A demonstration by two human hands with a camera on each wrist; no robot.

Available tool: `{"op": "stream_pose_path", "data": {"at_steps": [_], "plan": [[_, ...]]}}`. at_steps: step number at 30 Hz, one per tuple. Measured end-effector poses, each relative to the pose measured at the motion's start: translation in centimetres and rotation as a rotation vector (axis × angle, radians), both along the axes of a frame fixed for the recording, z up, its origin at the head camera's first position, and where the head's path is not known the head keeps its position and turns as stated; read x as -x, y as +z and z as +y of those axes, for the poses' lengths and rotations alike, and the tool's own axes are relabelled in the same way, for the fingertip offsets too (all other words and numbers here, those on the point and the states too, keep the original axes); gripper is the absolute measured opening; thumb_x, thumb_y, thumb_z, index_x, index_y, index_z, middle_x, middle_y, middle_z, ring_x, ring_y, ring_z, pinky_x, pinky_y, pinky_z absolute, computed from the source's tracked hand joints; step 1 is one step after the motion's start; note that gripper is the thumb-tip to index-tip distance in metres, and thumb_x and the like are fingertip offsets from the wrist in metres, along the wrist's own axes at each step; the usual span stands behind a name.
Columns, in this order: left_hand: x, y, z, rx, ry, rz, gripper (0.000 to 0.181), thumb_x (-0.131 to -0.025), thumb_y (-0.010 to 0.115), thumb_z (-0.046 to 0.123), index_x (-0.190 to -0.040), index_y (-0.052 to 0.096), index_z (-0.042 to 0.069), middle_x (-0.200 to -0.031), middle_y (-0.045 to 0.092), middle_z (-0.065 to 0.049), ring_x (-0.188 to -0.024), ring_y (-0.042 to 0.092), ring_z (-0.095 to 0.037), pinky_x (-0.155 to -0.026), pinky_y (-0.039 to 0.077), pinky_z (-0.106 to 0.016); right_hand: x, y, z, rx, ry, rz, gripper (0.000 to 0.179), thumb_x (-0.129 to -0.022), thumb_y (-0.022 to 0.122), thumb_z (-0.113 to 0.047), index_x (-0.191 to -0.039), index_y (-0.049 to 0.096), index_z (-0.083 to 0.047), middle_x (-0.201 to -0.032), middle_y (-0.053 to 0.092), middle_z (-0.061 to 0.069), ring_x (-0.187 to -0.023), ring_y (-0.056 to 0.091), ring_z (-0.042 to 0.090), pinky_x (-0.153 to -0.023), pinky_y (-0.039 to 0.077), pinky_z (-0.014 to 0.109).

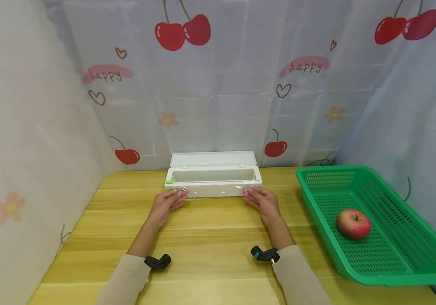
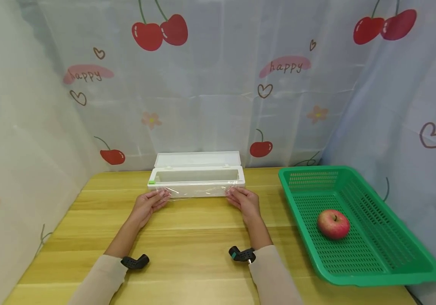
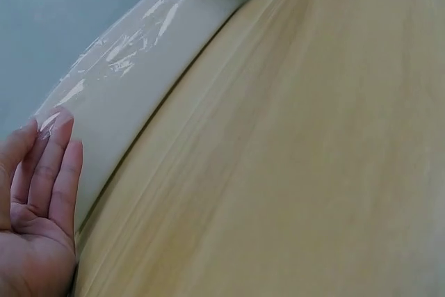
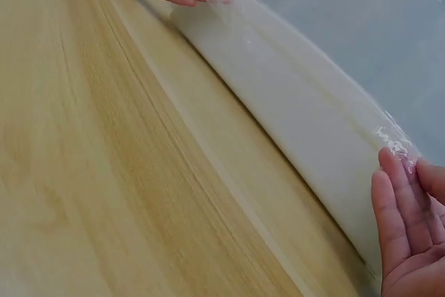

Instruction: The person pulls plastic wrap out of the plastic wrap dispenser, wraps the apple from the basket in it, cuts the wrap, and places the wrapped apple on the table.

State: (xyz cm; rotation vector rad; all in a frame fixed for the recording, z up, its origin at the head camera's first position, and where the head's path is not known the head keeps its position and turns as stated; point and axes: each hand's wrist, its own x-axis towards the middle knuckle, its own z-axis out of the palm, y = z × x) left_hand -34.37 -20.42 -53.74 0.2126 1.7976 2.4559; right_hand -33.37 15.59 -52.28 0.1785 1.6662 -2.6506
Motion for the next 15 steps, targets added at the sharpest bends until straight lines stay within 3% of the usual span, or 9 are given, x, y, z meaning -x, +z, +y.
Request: {"op": "stream_pose_path", "data": {"at_steps": [7,15], "plan": [[-0.5,0.2,-0.5,-0.111,-0.020,-0.020,0.032,-0.102,0.054,-0.003,-0.132,0.057,-0.015,-0.111,0.076,-0.010,-0.105,0.072,-0.020,-0.093,0.055,-0.035,-0.3,0.4,-0.2,0.027,0.003,-0.022,0.033,-0.097,0.065,-0.002,-0.126,0.061,0.013,-0.094,0.077,0.009,-0.087,0.076,0.019,-0.084,0.060,0.036],[-0.5,0.6,0.1,-0.171,-0.087,-0.050,0.042,-0.105,0.048,-0.003,-0.143,0.041,-0.019,-0.121,0.072,-0.011,-0.115,0.068,-0.021,-0.100,0.052,-0.036,-0.5,1.3,0.4,-0.018,0.024,-0.033,0.035,-0.100,0.058,0.006,-0.134,0.056,0.015,-0.110,0.075,0.014,-0.092,0.075,0.019,-0.084,0.059,0.032]]}}
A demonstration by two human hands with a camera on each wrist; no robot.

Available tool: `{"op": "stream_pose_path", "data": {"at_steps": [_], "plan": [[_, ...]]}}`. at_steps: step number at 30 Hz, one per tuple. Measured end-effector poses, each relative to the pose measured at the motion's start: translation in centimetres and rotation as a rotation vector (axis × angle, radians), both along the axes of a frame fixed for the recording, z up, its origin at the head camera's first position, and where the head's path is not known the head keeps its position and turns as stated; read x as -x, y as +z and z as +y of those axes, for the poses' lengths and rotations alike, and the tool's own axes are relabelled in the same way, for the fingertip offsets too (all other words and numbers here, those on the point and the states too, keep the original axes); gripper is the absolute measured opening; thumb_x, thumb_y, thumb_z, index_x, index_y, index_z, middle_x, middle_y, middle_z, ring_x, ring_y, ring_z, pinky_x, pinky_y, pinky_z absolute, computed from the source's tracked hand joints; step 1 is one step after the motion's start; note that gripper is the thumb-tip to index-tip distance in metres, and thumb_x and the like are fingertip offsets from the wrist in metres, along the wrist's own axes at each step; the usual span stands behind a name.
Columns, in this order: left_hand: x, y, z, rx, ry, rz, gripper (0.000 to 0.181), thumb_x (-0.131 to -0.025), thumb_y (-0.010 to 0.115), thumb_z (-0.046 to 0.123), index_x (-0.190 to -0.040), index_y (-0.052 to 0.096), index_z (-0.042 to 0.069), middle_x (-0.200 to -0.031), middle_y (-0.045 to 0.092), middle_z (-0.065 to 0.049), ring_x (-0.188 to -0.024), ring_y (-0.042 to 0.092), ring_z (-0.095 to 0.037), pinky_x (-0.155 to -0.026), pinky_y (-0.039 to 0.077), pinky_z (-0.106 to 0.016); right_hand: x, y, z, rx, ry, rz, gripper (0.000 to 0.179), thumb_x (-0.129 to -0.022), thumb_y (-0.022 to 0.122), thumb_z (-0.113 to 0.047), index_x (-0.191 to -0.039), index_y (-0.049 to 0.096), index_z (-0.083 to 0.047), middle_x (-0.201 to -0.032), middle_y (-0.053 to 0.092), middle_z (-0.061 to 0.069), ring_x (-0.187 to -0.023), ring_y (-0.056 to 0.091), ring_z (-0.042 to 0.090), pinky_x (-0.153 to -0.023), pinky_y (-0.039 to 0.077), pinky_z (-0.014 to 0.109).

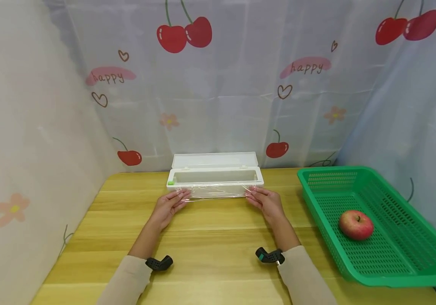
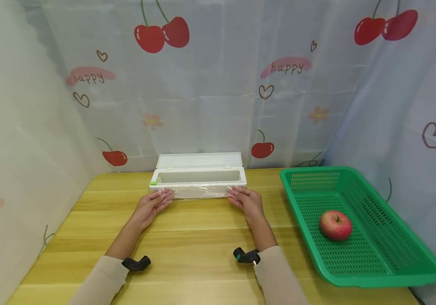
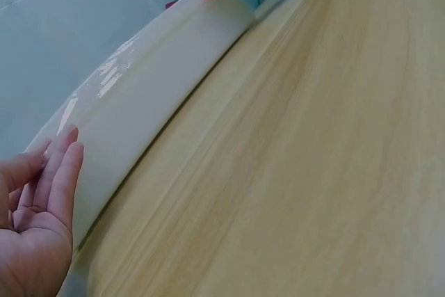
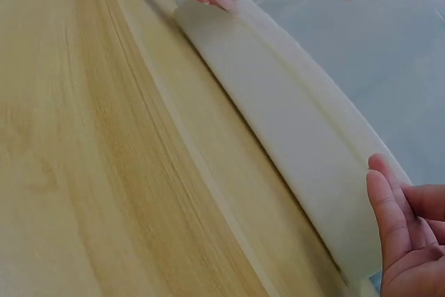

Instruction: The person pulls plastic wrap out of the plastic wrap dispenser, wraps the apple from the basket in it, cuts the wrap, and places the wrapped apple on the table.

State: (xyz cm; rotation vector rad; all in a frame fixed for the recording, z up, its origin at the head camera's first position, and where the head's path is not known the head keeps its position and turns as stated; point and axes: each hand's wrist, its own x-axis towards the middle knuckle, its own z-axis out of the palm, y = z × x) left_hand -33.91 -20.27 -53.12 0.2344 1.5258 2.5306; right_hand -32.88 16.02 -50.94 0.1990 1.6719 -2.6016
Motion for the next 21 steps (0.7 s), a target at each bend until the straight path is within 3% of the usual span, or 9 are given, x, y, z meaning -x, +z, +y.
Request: {"op": "stream_pose_path", "data": {"at_steps": [8,21], "plan": [[-0.6,0.7,0.2,-0.071,-0.017,-0.049,0.045,-0.107,0.043,-0.003,-0.148,0.033,-0.017,-0.123,0.071,-0.012,-0.117,0.067,-0.022,-0.106,0.045,-0.039,-0.4,1.0,0.3,-0.025,0.031,-0.014,0.036,-0.101,0.057,0.003,-0.136,0.056,0.013,-0.101,0.076,0.012,-0.092,0.075,0.020,-0.087,0.058,0.033],[-2.7,2.2,0.7,-0.054,0.022,-0.121,0.045,-0.107,0.042,-0.002,-0.149,0.032,-0.016,-0.122,0.071,-0.012,-0.116,0.068,-0.021,-0.104,0.048,-0.034,-1.7,1.6,0.7,-0.056,0.026,0.010,0.037,-0.100,0.060,0.003,-0.134,0.056,0.015,-0.102,0.076,0.012,-0.093,0.075,0.019,-0.084,0.059,0.032]]}}
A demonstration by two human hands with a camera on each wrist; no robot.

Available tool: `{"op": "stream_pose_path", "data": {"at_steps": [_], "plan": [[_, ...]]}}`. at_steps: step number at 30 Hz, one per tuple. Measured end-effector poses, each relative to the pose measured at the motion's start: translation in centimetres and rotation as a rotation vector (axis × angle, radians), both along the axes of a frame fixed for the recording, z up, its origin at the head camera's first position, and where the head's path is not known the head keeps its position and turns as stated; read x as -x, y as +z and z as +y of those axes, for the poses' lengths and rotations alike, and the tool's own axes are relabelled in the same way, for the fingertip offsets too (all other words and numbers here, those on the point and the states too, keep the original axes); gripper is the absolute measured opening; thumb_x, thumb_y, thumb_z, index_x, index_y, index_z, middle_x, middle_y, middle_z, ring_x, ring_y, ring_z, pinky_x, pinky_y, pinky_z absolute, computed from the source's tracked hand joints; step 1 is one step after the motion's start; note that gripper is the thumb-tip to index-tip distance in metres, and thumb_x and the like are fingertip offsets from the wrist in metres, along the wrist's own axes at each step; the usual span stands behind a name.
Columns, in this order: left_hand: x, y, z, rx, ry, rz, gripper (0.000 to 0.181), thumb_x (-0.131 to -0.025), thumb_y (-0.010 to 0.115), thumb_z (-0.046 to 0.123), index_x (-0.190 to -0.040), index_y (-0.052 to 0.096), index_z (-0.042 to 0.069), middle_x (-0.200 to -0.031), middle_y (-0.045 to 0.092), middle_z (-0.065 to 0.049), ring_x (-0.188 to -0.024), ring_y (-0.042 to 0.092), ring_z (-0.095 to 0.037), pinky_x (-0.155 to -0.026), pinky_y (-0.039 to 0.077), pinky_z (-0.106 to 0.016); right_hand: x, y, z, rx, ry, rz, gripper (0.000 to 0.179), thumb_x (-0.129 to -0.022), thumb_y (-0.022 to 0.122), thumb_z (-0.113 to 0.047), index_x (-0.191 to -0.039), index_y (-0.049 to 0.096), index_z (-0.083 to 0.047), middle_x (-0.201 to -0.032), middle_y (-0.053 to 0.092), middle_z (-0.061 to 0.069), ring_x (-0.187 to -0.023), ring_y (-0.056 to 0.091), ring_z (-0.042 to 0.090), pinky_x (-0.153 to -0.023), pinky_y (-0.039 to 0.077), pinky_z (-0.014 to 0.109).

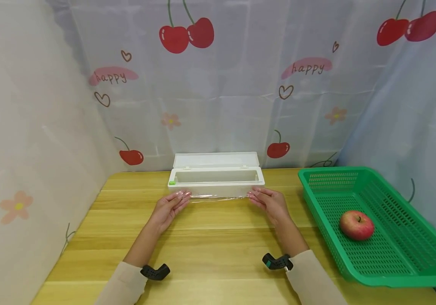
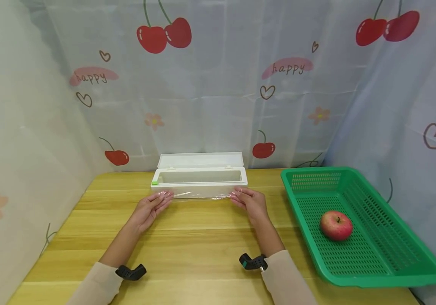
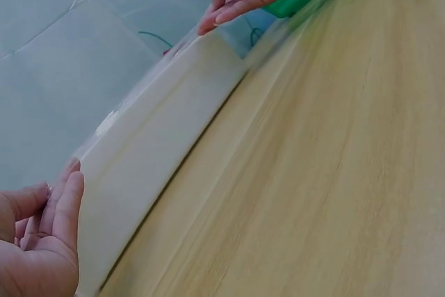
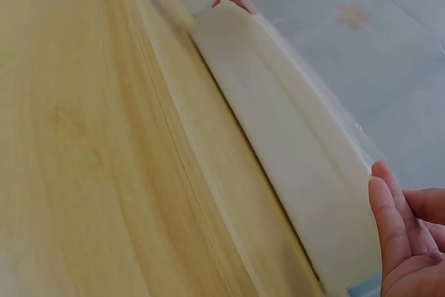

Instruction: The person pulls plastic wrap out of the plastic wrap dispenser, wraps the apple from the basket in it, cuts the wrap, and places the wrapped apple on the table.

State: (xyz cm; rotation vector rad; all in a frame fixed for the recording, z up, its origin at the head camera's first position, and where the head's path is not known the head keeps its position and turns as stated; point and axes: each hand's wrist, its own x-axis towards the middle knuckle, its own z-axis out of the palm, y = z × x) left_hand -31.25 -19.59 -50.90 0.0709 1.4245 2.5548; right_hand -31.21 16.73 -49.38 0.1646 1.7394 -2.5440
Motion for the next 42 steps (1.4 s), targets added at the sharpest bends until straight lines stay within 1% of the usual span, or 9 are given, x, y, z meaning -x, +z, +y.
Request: {"op": "stream_pose_path", "data": {"at_steps": [6,11,15,20,24,28,32,37,42], "plan": [[-0.9,0.4,0.5,0.025,0.031,-0.032,0.045,-0.106,0.045,-0.002,-0.148,0.036,-0.016,-0.128,0.067,-0.017,-0.115,0.068,-0.021,-0.101,0.051,-0.032,-1.0,0.1,0.4,-0.059,0.000,-0.009,0.037,-0.100,0.062,-0.001,-0.134,0.057,0.013,-0.106,0.076,0.013,-0.092,0.075,0.017,-0.085,0.059,0.031],[-1.7,0.7,0.8,0.038,0.060,-0.030,0.043,-0.107,0.043,-0.003,-0.147,0.036,-0.017,-0.131,0.063,-0.023,-0.114,0.069,-0.021,-0.101,0.051,-0.033,-1.6,0.1,0.3,-0.084,0.011,0.008,0.038,-0.100,0.062,-0.002,-0.134,0.056,0.014,-0.110,0.074,0.017,-0.093,0.075,0.018,-0.085,0.059,0.030],[-2.4,1.0,0.7,0.059,0.060,-0.033,0.044,-0.106,0.046,-0.002,-0.147,0.037,-0.016,-0.130,0.064,-0.021,-0.122,0.063,-0.026,-0.101,0.051,-0.032,-2.2,0.4,0.3,-0.110,0.016,0.023,0.037,-0.100,0.062,-0.002,-0.133,0.056,0.016,-0.111,0.073,0.021,-0.093,0.075,0.018,-0.084,0.059,0.030],[-3.1,1.3,0.5,0.089,0.063,-0.025,0.044,-0.106,0.048,-0.002,-0.146,0.040,-0.016,-0.127,0.068,-0.016,-0.119,0.065,-0.022,-0.098,0.052,-0.030,-2.8,0.7,0.3,-0.144,0.028,0.030,0.036,-0.100,0.062,-0.003,-0.132,0.057,0.014,-0.116,0.071,0.024,-0.094,0.075,0.019,-0.084,0.059,0.031],[-3.6,1.7,0.4,0.086,0.060,-0.006,0.044,-0.105,0.048,-0.003,-0.146,0.038,-0.017,-0.128,0.067,-0.017,-0.116,0.067,-0.021,-0.098,0.052,-0.030,-3.2,1.1,0.3,-0.146,0.035,0.042,0.037,-0.101,0.061,-0.002,-0.133,0.056,0.016,-0.115,0.071,0.024,-0.094,0.075,0.019,-0.084,0.059,0.031],[-3.9,2.2,0.4,0.064,0.069,0.001,0.043,-0.105,0.047,-0.004,-0.145,0.038,-0.018,-0.127,0.068,-0.018,-0.113,0.069,-0.020,-0.098,0.053,-0.031,-3.5,1.4,0.4,-0.132,0.040,0.047,0.039,-0.101,0.061,-0.002,-0.135,0.053,0.017,-0.111,0.074,0.019,-0.093,0.075,0.018,-0.084,0.059,0.032],[-4.2,2.6,0.6,0.067,0.077,0.008,0.044,-0.104,0.048,-0.005,-0.144,0.039,-0.019,-0.127,0.067,-0.020,-0.113,0.069,-0.021,-0.098,0.053,-0.032,-3.7,1.7,0.5,-0.125,0.037,0.048,0.040,-0.101,0.061,-0.002,-0.135,0.053,0.017,-0.107,0.075,0.016,-0.093,0.075,0.019,-0.084,0.059,0.032],[-4.8,3.1,0.6,0.098,0.076,0.011,0.045,-0.104,0.049,-0.004,-0.145,0.038,-0.019,-0.129,0.066,-0.021,-0.114,0.068,-0.022,-0.099,0.052,-0.033,-4.1,2.1,0.6,-0.120,0.049,0.068,0.039,-0.101,0.060,0.000,-0.134,0.052,0.019,-0.110,0.074,0.020,-0.095,0.075,0.021,-0.084,0.059,0.033],[-5.4,3.4,0.4,0.116,0.058,0.041,0.045,-0.105,0.048,-0.004,-0.146,0.037,-0.019,-0.130,0.066,-0.020,-0.116,0.067,-0.022,-0.100,0.051,-0.034,-4.4,2.7,0.6,-0.115,0.054,0.067,0.040,-0.100,0.060,0.000,-0.134,0.052,0.019,-0.112,0.073,0.023,-0.096,0.075,0.022,-0.084,0.059,0.033]]}}
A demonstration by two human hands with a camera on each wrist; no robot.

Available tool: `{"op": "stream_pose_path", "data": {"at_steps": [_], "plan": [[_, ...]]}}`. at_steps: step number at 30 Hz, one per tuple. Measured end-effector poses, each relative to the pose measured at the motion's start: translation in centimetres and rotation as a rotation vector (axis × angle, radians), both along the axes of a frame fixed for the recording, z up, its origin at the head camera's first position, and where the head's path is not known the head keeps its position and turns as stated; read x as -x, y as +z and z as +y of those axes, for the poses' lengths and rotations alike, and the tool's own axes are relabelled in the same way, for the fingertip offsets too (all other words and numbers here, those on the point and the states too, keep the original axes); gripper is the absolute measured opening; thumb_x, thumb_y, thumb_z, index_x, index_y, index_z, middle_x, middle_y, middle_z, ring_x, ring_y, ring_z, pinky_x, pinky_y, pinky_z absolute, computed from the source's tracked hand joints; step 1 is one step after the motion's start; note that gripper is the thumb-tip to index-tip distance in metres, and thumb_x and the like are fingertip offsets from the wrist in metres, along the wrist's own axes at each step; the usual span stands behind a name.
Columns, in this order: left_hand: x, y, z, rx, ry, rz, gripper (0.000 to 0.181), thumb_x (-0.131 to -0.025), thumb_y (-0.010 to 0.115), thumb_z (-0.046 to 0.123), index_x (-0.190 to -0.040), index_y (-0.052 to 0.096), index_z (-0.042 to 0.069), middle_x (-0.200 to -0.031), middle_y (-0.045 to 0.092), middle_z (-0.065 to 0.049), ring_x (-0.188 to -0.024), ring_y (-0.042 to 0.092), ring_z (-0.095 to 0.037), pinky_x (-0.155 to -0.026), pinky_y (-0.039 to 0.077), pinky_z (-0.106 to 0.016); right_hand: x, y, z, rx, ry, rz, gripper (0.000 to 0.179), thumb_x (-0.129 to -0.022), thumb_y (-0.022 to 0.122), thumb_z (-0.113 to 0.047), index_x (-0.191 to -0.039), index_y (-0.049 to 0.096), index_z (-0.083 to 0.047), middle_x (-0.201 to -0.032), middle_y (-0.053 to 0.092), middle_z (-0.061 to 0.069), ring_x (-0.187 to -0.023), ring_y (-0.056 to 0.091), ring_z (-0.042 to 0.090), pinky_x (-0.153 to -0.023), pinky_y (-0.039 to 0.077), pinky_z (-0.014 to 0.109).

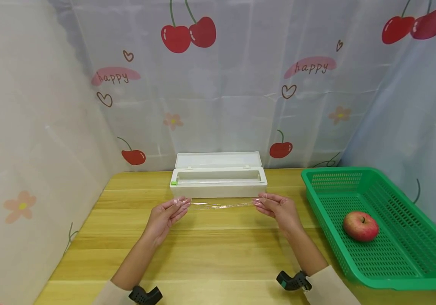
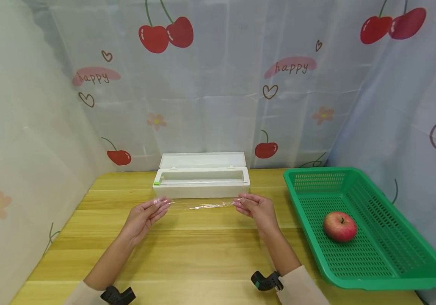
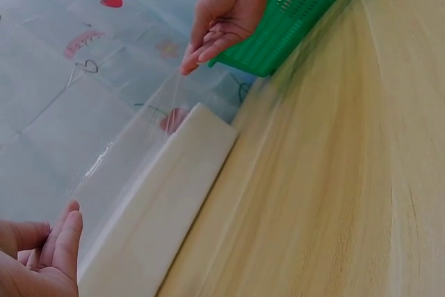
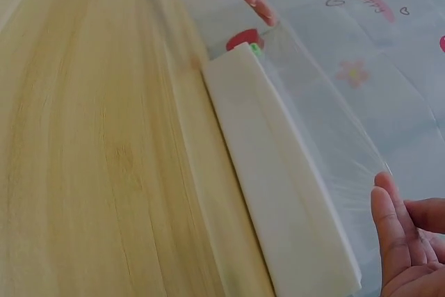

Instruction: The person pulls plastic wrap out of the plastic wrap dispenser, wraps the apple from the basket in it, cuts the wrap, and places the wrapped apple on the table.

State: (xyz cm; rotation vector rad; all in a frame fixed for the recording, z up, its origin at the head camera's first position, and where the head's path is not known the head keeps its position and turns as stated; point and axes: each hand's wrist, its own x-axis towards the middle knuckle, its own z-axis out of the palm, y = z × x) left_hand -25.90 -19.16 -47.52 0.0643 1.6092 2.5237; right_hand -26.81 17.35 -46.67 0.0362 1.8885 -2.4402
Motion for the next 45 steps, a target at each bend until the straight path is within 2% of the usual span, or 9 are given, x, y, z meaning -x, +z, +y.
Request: {"op": "stream_pose_path", "data": {"at_steps": [5,13,21,25,33,39,45], "plan": [[-0.4,0.3,-0.1,-0.003,-0.006,0.024,0.043,-0.105,0.048,-0.003,-0.145,0.039,-0.018,-0.127,0.068,-0.018,-0.115,0.068,-0.021,-0.100,0.051,-0.034,-0.4,0.6,0.0,-0.019,-0.001,-0.002,0.040,-0.100,0.061,-0.001,-0.134,0.052,0.018,-0.111,0.074,0.020,-0.097,0.075,0.022,-0.084,0.059,0.033],[-1.1,0.5,-0.1,0.023,-0.003,0.027,0.044,-0.105,0.049,-0.001,-0.144,0.040,-0.018,-0.129,0.066,-0.020,-0.116,0.068,-0.021,-0.100,0.051,-0.034,-0.9,0.9,0.2,-0.049,0.011,0.006,0.040,-0.100,0.062,-0.003,-0.134,0.053,0.017,-0.120,0.069,0.026,-0.099,0.074,0.023,-0.085,0.059,0.034],[-2.0,1.2,0.0,0.037,0.003,0.034,0.042,-0.105,0.052,0.000,-0.142,0.044,-0.017,-0.127,0.068,-0.018,-0.117,0.067,-0.024,-0.100,0.051,-0.034,-1.6,1.7,0.6,-0.038,0.021,0.057,0.041,-0.100,0.062,-0.002,-0.133,0.052,0.019,-0.113,0.073,0.022,-0.097,0.075,0.022,-0.085,0.059,0.035],[-2.3,1.5,0.0,0.039,0.005,0.038,0.042,-0.104,0.052,0.000,-0.142,0.044,-0.018,-0.126,0.069,-0.017,-0.117,0.067,-0.023,-0.100,0.051,-0.034,-2.0,2.1,0.6,-0.048,0.024,0.054,0.039,-0.100,0.062,-0.001,-0.133,0.053,0.019,-0.111,0.074,0.020,-0.097,0.075,0.022,-0.086,0.059,0.035],[-3.2,1.9,-0.1,0.099,-0.001,0.079,0.040,-0.104,0.054,0.003,-0.139,0.048,-0.017,-0.128,0.067,-0.020,-0.117,0.067,-0.024,-0.099,0.052,-0.036,-2.7,2.6,0.7,-0.071,0.034,0.035,0.040,-0.101,0.061,-0.001,-0.134,0.053,0.018,-0.117,0.070,0.025,-0.098,0.075,0.022,-0.085,0.059,0.034],[-3.7,2.6,-0.1,0.151,0.013,0.096,0.039,-0.103,0.057,0.005,-0.138,0.052,-0.014,-0.130,0.065,-0.023,-0.116,0.067,-0.025,-0.097,0.053,-0.036,-3.2,2.8,0.8,-0.087,0.037,0.045,0.039,-0.100,0.063,-0.004,-0.131,0.056,0.017,-0.112,0.073,0.020,-0.097,0.075,0.021,-0.085,0.059,0.034],[-4.2,3.0,-0.3,0.208,0.022,0.112,0.041,-0.103,0.060,0.010,-0.137,0.055,-0.012,-0.128,0.067,-0.022,-0.115,0.068,-0.025,-0.096,0.054,-0.036,-4.0,3.0,1.0,-0.099,0.054,0.050,0.041,-0.100,0.065,-0.006,-0.132,0.055,0.017,-0.115,0.072,0.023,-0.099,0.074,0.023,-0.086,0.058,0.036]]}}
